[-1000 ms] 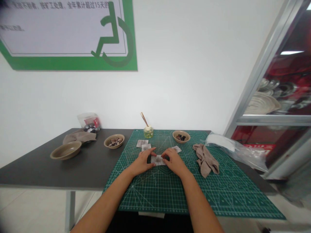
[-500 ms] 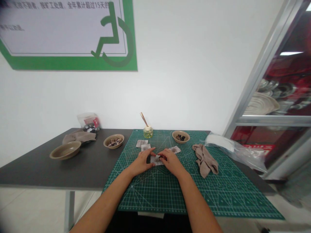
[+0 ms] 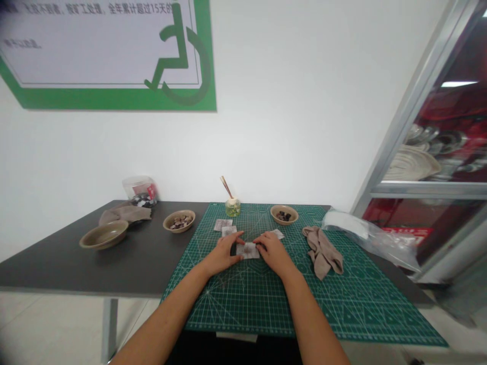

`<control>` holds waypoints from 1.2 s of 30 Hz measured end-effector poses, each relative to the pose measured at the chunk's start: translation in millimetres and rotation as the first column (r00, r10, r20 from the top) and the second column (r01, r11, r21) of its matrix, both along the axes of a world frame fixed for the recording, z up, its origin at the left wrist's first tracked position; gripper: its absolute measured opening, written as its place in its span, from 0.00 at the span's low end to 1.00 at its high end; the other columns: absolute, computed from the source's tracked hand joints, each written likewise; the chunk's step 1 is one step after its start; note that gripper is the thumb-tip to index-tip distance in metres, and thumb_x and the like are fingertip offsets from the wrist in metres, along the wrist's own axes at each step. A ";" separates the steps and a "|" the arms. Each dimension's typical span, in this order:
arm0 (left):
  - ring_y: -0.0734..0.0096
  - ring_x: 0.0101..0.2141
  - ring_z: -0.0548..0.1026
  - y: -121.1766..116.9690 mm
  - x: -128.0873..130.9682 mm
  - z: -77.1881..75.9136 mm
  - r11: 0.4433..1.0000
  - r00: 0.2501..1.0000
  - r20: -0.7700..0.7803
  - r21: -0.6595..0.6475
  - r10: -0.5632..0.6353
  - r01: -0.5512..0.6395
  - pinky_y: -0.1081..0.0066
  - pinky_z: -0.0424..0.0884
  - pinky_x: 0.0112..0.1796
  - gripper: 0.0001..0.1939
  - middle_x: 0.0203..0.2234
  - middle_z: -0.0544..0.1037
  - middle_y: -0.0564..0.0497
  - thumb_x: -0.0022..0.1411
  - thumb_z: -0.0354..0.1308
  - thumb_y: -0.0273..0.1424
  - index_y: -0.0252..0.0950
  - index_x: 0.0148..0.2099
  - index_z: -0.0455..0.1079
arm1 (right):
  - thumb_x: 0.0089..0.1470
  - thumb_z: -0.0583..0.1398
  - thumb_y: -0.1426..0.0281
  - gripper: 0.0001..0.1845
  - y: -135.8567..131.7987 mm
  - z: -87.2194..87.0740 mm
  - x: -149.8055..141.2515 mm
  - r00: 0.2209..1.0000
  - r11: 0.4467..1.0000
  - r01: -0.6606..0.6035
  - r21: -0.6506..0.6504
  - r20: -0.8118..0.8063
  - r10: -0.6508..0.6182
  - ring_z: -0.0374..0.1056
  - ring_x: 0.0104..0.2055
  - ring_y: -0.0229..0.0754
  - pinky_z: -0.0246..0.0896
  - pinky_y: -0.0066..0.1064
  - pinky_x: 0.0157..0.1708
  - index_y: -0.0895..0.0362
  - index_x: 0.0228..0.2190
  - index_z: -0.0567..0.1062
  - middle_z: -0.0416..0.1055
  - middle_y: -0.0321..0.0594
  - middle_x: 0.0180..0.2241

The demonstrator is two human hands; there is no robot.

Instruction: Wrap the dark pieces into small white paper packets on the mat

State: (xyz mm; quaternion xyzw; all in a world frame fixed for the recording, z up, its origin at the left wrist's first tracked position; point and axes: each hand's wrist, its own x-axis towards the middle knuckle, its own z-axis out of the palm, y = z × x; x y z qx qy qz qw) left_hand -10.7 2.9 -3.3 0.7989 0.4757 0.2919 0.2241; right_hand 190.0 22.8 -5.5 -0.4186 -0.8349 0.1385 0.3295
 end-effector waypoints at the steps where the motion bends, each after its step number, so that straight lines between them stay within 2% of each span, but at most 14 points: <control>1: 0.58 0.51 0.65 0.1 0.0 -0.3 1.000 1.000 -0.002 0.000 0.007 -0.007 0.55 0.51 0.54 0.35 0.46 0.72 0.48 0.50 0.59 0.26 0.37 0.60 0.53 | 0.50 0.55 0.78 0.10 -0.9 0.7 -0.3 1.000 1.000 -0.002 -0.004 -0.005 0.002 0.62 0.38 0.43 0.58 0.36 0.40 0.57 0.33 0.75 0.66 0.42 0.32; 6: 0.58 0.51 0.65 1.0 0.1 -1.5 1.000 1.000 -0.007 0.001 0.014 -0.014 0.55 0.50 0.54 0.35 0.47 0.72 0.47 0.50 0.59 0.26 0.37 0.59 0.53 | 0.50 0.55 0.80 0.11 -5.9 5.0 -8.2 0.991 0.990 -0.132 -0.039 -0.018 0.132 0.63 0.37 0.41 0.58 0.34 0.39 0.56 0.32 0.75 0.67 0.40 0.32; 11: 0.58 0.50 0.65 1.5 -0.6 -2.0 1.000 1.000 0.000 0.005 0.012 -0.012 0.55 0.51 0.54 0.35 0.46 0.72 0.47 0.49 0.59 0.26 0.38 0.60 0.53 | 0.49 0.56 0.79 0.09 -4.2 5.1 -2.9 1.000 1.000 -0.027 -0.013 -0.007 0.026 0.62 0.36 0.42 0.58 0.36 0.39 0.57 0.31 0.74 0.67 0.40 0.30; 16: 0.58 0.50 0.65 0.4 -0.4 0.3 1.000 1.000 -0.002 0.003 0.009 -0.009 0.55 0.51 0.54 0.35 0.46 0.72 0.48 0.50 0.59 0.26 0.37 0.59 0.53 | 0.49 0.56 0.79 0.10 -5.0 5.1 -6.1 0.992 0.990 -0.129 -0.057 -0.003 0.130 0.63 0.36 0.41 0.58 0.33 0.38 0.56 0.31 0.75 0.67 0.39 0.30; 22: 0.57 0.51 0.64 0.3 0.1 0.3 1.000 1.000 0.001 -0.005 0.011 -0.011 0.54 0.50 0.54 0.35 0.47 0.72 0.47 0.49 0.60 0.26 0.38 0.60 0.53 | 0.48 0.56 0.79 0.08 -5.0 6.9 -3.5 1.000 1.000 -0.015 -0.027 -0.006 0.015 0.63 0.36 0.42 0.57 0.34 0.38 0.58 0.29 0.74 0.68 0.40 0.30; 27: 0.58 0.51 0.65 1.4 -0.1 -1.7 1.000 1.000 0.002 0.008 0.001 -0.001 0.55 0.51 0.54 0.35 0.47 0.72 0.47 0.50 0.59 0.26 0.37 0.59 0.53 | 0.48 0.56 0.80 0.10 -6.2 7.2 -7.6 0.992 0.989 -0.123 -0.080 -0.010 0.123 0.63 0.33 0.39 0.58 0.31 0.35 0.56 0.31 0.75 0.67 0.38 0.28; 33: 0.58 0.50 0.65 1.1 -0.2 -1.0 1.000 1.000 -0.006 0.003 0.010 -0.010 0.55 0.51 0.54 0.35 0.47 0.72 0.47 0.49 0.60 0.26 0.38 0.59 0.53 | 0.47 0.57 0.79 0.08 -5.3 6.8 -5.1 1.000 0.999 0.000 -0.054 -0.021 -0.001 0.63 0.34 0.41 0.58 0.33 0.36 0.57 0.29 0.74 0.67 0.39 0.29; 36: 0.58 0.51 0.65 1.2 -0.2 -1.0 1.000 1.000 -0.008 0.009 0.011 -0.011 0.55 0.51 0.54 0.35 0.47 0.72 0.47 0.50 0.60 0.27 0.38 0.60 0.53 | 0.47 0.56 0.80 0.09 -6.0 7.0 -7.7 0.996 0.992 -0.086 -0.092 -0.024 0.084 0.63 0.32 0.39 0.58 0.31 0.34 0.57 0.29 0.74 0.67 0.38 0.28</control>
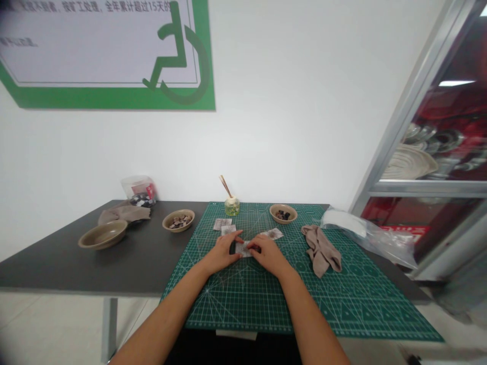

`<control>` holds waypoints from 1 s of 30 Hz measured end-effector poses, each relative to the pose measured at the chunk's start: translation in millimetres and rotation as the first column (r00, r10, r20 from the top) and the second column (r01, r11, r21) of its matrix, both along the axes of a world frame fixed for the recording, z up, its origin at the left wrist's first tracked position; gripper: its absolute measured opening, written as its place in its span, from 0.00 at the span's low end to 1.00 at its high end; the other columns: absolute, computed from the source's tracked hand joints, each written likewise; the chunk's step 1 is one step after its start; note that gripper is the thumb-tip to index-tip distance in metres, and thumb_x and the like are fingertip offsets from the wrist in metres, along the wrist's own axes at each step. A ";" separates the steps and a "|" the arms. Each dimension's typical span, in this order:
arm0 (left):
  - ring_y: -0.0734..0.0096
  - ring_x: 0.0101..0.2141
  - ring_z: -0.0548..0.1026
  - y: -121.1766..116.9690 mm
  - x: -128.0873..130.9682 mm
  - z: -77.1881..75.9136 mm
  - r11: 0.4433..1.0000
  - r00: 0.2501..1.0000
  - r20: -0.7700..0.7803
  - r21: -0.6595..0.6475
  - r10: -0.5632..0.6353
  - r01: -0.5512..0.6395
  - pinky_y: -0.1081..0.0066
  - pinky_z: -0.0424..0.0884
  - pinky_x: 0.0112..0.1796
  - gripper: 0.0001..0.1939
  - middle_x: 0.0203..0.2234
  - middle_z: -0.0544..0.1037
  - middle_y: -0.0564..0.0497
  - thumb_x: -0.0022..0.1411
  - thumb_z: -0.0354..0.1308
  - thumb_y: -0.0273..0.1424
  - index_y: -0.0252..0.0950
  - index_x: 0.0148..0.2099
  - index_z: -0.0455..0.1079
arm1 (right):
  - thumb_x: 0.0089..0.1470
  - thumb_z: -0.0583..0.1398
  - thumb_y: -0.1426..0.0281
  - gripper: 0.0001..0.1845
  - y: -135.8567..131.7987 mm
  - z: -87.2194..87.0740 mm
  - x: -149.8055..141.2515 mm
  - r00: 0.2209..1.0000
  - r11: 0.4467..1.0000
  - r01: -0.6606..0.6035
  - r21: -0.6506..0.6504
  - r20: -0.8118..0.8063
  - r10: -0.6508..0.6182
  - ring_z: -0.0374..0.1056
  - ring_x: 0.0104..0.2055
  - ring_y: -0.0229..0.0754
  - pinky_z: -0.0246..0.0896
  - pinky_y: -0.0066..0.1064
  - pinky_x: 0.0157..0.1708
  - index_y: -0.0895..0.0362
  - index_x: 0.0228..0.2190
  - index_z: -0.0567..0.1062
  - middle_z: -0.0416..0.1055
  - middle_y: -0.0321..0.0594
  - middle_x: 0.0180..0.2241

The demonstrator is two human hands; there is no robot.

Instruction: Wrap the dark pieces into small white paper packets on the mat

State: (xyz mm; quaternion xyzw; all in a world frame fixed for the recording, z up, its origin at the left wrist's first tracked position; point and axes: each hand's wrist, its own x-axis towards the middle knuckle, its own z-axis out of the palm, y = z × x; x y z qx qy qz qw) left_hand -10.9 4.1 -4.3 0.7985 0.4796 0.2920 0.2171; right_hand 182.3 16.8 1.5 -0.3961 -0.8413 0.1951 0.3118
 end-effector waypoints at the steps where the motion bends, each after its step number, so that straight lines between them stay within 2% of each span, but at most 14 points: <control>1: 0.58 0.51 0.65 0.0 0.0 -0.1 1.000 1.000 -0.001 0.002 -0.001 0.001 0.55 0.51 0.54 0.35 0.46 0.72 0.47 0.50 0.60 0.26 0.39 0.60 0.53 | 0.47 0.56 0.80 0.10 0.3 -0.3 -1.4 1.000 1.000 -0.027 -0.003 -0.001 0.027 0.63 0.33 0.39 0.58 0.31 0.35 0.57 0.29 0.75 0.67 0.38 0.28; 3: 0.58 0.51 0.65 0.0 0.1 0.0 1.000 1.000 -0.007 0.001 -0.001 0.001 0.55 0.51 0.54 0.35 0.46 0.72 0.47 0.50 0.59 0.26 0.39 0.60 0.53 | 0.47 0.56 0.79 0.09 2.1 -1.5 -2.9 1.000 1.000 -0.022 0.010 -0.002 0.022 0.63 0.34 0.40 0.58 0.31 0.36 0.57 0.30 0.75 0.68 0.38 0.28; 7: 0.58 0.51 0.65 -0.9 0.4 1.4 1.000 1.000 -0.011 -0.007 0.008 -0.008 0.55 0.51 0.54 0.35 0.46 0.72 0.47 0.50 0.59 0.26 0.39 0.60 0.53 | 0.47 0.57 0.78 0.07 3.5 -1.9 -0.1 0.996 0.995 0.092 0.038 -0.002 -0.092 0.63 0.34 0.41 0.57 0.33 0.36 0.58 0.29 0.74 0.68 0.39 0.29; 13: 0.58 0.51 0.64 -1.5 0.3 2.2 1.000 1.000 -0.013 -0.003 0.000 0.000 0.56 0.52 0.54 0.34 0.47 0.72 0.47 0.50 0.59 0.26 0.39 0.59 0.54 | 0.48 0.56 0.79 0.09 -2.1 2.3 -1.0 0.999 0.999 -0.039 0.001 -0.011 0.039 0.64 0.33 0.40 0.59 0.32 0.35 0.56 0.29 0.74 0.68 0.38 0.29; 18: 0.58 0.51 0.64 -1.1 0.1 1.5 1.000 1.000 -0.007 0.000 0.001 -0.001 0.56 0.51 0.54 0.33 0.46 0.72 0.48 0.50 0.58 0.26 0.38 0.59 0.55 | 0.47 0.56 0.78 0.08 1.4 -0.1 2.6 0.997 0.996 0.075 0.054 -0.012 -0.074 0.63 0.34 0.41 0.58 0.34 0.36 0.57 0.28 0.73 0.67 0.39 0.29; 23: 0.58 0.51 0.65 -1.2 0.7 2.5 1.000 1.000 -0.018 -0.003 0.002 -0.002 0.56 0.52 0.54 0.33 0.46 0.72 0.47 0.50 0.58 0.26 0.38 0.58 0.56 | 0.47 0.56 0.80 0.10 0.9 0.1 0.4 0.999 1.000 -0.028 0.012 -0.024 0.028 0.63 0.34 0.39 0.58 0.32 0.36 0.57 0.30 0.74 0.67 0.39 0.29; 27: 0.58 0.51 0.64 -1.6 0.6 2.5 1.000 1.000 -0.014 0.000 -0.002 0.002 0.55 0.51 0.54 0.33 0.46 0.72 0.47 0.50 0.58 0.26 0.37 0.59 0.55 | 0.47 0.57 0.78 0.06 2.4 -0.5 1.4 0.997 0.997 0.076 0.029 -0.013 -0.076 0.63 0.33 0.41 0.58 0.33 0.35 0.58 0.28 0.74 0.67 0.39 0.28; 30: 0.58 0.50 0.65 -2.0 0.3 2.8 1.000 1.000 -0.014 -0.003 0.000 0.000 0.55 0.51 0.54 0.33 0.46 0.72 0.47 0.50 0.58 0.26 0.37 0.59 0.55 | 0.47 0.57 0.78 0.07 2.2 -1.6 2.4 0.999 0.999 0.046 -0.013 -0.014 -0.046 0.63 0.31 0.39 0.58 0.31 0.32 0.58 0.29 0.74 0.67 0.38 0.27</control>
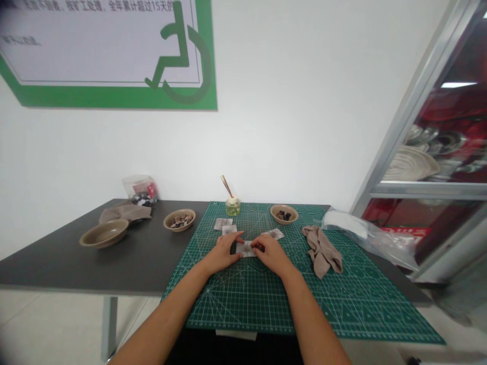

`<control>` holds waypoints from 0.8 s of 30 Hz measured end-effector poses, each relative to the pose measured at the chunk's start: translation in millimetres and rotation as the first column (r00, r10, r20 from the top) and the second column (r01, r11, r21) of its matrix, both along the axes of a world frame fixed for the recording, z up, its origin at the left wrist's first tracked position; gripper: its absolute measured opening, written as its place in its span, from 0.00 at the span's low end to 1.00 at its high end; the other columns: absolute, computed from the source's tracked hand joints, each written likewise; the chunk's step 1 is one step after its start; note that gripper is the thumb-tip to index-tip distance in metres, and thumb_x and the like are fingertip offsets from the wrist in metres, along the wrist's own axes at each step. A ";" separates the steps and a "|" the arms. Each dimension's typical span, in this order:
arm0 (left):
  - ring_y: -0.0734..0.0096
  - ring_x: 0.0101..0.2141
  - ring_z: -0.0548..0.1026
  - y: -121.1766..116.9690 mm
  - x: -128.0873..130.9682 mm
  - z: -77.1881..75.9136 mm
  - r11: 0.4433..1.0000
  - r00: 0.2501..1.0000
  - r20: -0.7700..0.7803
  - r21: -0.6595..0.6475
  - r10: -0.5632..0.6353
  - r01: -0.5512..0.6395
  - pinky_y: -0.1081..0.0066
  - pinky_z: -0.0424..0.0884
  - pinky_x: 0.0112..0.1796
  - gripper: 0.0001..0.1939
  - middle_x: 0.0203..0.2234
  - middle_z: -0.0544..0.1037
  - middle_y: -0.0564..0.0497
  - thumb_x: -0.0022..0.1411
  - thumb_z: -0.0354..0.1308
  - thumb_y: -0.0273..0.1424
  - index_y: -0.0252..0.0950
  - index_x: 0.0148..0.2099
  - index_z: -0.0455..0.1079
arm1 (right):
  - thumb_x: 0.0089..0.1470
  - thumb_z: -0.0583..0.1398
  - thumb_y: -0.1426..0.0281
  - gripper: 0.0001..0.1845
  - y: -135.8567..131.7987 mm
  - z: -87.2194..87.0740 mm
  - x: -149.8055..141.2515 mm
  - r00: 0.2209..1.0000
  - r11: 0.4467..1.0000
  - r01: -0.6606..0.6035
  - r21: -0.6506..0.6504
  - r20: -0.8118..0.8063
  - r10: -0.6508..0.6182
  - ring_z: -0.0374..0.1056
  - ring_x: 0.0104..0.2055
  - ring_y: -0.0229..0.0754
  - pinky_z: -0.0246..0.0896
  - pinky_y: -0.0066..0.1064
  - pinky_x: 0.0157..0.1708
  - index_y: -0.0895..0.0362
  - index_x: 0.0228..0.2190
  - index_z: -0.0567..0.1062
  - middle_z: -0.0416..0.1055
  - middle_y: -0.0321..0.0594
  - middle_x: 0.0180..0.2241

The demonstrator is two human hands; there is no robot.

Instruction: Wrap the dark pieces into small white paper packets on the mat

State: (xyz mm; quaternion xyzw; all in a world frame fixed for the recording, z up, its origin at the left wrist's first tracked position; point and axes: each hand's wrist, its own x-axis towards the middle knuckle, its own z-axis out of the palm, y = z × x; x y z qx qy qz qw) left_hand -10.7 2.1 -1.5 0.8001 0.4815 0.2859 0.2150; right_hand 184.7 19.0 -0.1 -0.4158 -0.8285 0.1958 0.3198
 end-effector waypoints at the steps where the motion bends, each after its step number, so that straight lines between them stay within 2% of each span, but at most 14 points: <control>1: 0.58 0.50 0.65 -0.1 -0.1 0.1 1.000 1.000 0.001 0.000 -0.002 0.002 0.56 0.51 0.54 0.33 0.46 0.72 0.47 0.50 0.58 0.26 0.37 0.58 0.55 | 0.47 0.57 0.78 0.08 -0.2 -0.3 -0.3 1.000 1.000 -0.024 -0.011 -0.002 0.024 0.63 0.30 0.39 0.58 0.31 0.32 0.57 0.29 0.74 0.67 0.38 0.27; 9: 0.58 0.51 0.65 0.0 0.0 0.4 1.000 1.000 0.009 0.001 -0.006 0.006 0.56 0.52 0.54 0.33 0.46 0.72 0.48 0.50 0.58 0.25 0.39 0.59 0.55 | 0.50 0.58 0.73 0.07 1.2 -2.3 2.2 1.000 0.995 0.008 0.096 0.013 -0.009 0.63 0.40 0.44 0.56 0.38 0.43 0.57 0.32 0.76 0.69 0.42 0.33; 13: 0.58 0.52 0.64 -1.8 0.1 2.9 0.999 0.999 0.016 0.012 -0.039 0.039 0.56 0.51 0.54 0.33 0.47 0.72 0.48 0.50 0.56 0.24 0.39 0.59 0.54 | 0.49 0.58 0.75 0.09 1.6 -3.4 2.1 0.999 0.996 -0.037 0.083 0.034 0.035 0.63 0.40 0.43 0.56 0.38 0.43 0.57 0.33 0.76 0.69 0.42 0.33; 19: 0.58 0.51 0.65 -2.7 0.4 2.7 0.999 0.999 0.023 0.001 -0.047 0.047 0.56 0.50 0.54 0.32 0.46 0.73 0.48 0.51 0.56 0.24 0.38 0.59 0.55 | 0.48 0.58 0.76 0.06 0.1 -0.8 2.6 0.997 0.995 0.040 0.094 0.059 -0.046 0.62 0.38 0.44 0.56 0.38 0.41 0.57 0.30 0.75 0.68 0.41 0.31; 24: 0.59 0.50 0.65 -1.2 0.8 0.9 0.999 0.999 0.012 0.010 -0.043 0.042 0.57 0.51 0.54 0.32 0.46 0.73 0.49 0.51 0.57 0.26 0.39 0.59 0.55 | 0.47 0.58 0.77 0.08 0.0 -0.3 -0.6 0.997 0.996 -0.052 0.074 0.057 0.048 0.62 0.38 0.42 0.57 0.36 0.41 0.57 0.31 0.75 0.68 0.40 0.31</control>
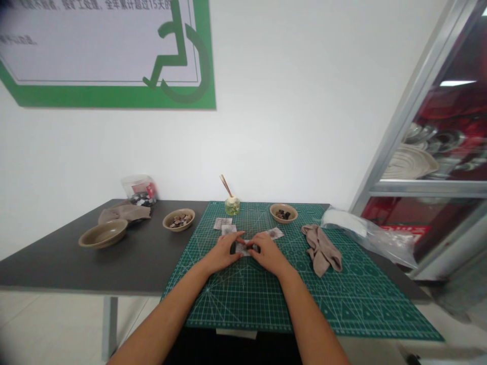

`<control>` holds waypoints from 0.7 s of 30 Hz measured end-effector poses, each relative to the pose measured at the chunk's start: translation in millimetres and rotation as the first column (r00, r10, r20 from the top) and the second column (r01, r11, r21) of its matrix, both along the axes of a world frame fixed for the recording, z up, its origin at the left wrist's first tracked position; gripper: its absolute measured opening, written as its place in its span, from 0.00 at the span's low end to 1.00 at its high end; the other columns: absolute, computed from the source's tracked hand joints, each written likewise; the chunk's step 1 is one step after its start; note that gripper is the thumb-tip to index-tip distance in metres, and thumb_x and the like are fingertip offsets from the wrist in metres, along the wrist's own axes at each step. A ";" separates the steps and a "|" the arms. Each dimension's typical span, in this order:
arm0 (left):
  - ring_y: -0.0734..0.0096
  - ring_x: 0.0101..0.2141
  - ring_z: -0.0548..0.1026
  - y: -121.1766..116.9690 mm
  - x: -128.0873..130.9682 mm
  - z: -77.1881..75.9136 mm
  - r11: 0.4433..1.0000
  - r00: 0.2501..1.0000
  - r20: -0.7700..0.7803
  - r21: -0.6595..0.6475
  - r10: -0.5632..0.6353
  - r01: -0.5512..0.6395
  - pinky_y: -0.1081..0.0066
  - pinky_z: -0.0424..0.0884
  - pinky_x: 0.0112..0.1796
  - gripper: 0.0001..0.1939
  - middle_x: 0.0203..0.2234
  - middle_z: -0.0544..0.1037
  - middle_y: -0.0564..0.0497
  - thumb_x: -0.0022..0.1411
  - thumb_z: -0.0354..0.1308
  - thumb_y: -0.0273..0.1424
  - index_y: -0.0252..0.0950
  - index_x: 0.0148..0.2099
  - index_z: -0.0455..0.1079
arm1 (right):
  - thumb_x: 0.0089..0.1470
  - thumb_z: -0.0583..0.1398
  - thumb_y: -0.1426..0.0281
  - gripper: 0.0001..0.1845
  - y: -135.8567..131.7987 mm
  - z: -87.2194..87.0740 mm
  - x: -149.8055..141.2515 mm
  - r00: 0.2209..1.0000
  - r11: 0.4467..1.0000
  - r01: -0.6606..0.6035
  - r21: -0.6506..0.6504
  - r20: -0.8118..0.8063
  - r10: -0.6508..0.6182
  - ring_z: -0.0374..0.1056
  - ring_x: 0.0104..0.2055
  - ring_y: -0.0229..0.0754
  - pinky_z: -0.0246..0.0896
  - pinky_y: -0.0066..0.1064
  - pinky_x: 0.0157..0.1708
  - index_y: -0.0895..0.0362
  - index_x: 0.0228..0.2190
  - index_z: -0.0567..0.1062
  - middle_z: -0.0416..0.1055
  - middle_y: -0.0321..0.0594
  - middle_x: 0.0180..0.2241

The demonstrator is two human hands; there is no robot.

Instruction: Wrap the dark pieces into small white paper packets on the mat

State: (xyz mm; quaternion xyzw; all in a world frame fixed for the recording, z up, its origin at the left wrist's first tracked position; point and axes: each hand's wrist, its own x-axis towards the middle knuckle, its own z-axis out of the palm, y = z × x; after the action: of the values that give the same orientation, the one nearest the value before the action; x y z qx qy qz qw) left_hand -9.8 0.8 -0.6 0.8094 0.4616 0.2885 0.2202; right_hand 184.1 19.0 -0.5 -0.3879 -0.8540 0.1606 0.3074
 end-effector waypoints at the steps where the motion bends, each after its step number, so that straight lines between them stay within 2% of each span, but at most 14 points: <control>1: 0.59 0.50 0.65 0.2 0.0 0.0 1.000 1.000 -0.004 -0.002 0.004 -0.004 0.56 0.51 0.54 0.32 0.46 0.73 0.48 0.51 0.57 0.26 0.39 0.59 0.55 | 0.47 0.58 0.77 0.08 0.7 -0.4 -0.3 1.000 1.000 0.021 0.006 -0.002 -0.021 0.62 0.38 0.43 0.56 0.36 0.42 0.57 0.31 0.75 0.68 0.40 0.32; 5: 0.59 0.50 0.65 0.2 -0.1 0.3 1.000 1.000 -0.001 -0.004 0.001 -0.001 0.56 0.51 0.54 0.32 0.46 0.73 0.49 0.51 0.57 0.26 0.39 0.59 0.55 | 0.47 0.58 0.77 0.07 1.6 -1.2 1.9 0.994 0.994 0.105 0.020 -0.004 -0.105 0.62 0.38 0.44 0.56 0.38 0.41 0.57 0.29 0.75 0.68 0.41 0.31; 10: 0.59 0.50 0.66 0.3 0.1 -0.1 1.000 1.000 0.001 0.001 0.010 -0.010 0.57 0.52 0.54 0.32 0.46 0.73 0.49 0.51 0.57 0.26 0.39 0.58 0.56 | 0.47 0.58 0.77 0.08 0.8 -2.8 0.0 1.000 1.000 -0.008 -0.014 0.008 0.008 0.62 0.37 0.42 0.57 0.35 0.40 0.57 0.31 0.75 0.68 0.39 0.30; 16: 0.59 0.50 0.66 0.6 0.1 -0.7 1.000 1.000 0.007 0.002 0.004 -0.004 0.57 0.51 0.54 0.31 0.45 0.73 0.50 0.51 0.56 0.25 0.39 0.58 0.55 | 0.49 0.56 0.76 0.08 5.6 -5.8 2.6 0.986 0.986 0.164 0.017 -0.018 -0.163 0.62 0.40 0.44 0.57 0.38 0.43 0.58 0.33 0.74 0.68 0.42 0.33; 21: 0.60 0.50 0.66 1.4 -0.3 -1.2 0.999 0.999 -0.013 0.017 0.039 -0.039 0.57 0.50 0.54 0.30 0.45 0.74 0.49 0.51 0.56 0.24 0.39 0.57 0.57 | 0.50 0.55 0.75 0.10 5.2 -5.3 5.8 0.973 0.977 0.214 0.010 -0.086 -0.212 0.63 0.35 0.42 0.60 0.36 0.38 0.58 0.37 0.72 0.67 0.42 0.33</control>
State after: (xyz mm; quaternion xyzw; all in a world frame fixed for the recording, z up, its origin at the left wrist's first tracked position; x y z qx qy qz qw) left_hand -10.1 2.2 -1.8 0.8039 0.4764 0.2915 0.2045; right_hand 189.9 24.2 -5.8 -0.4671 -0.7952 0.1350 0.3623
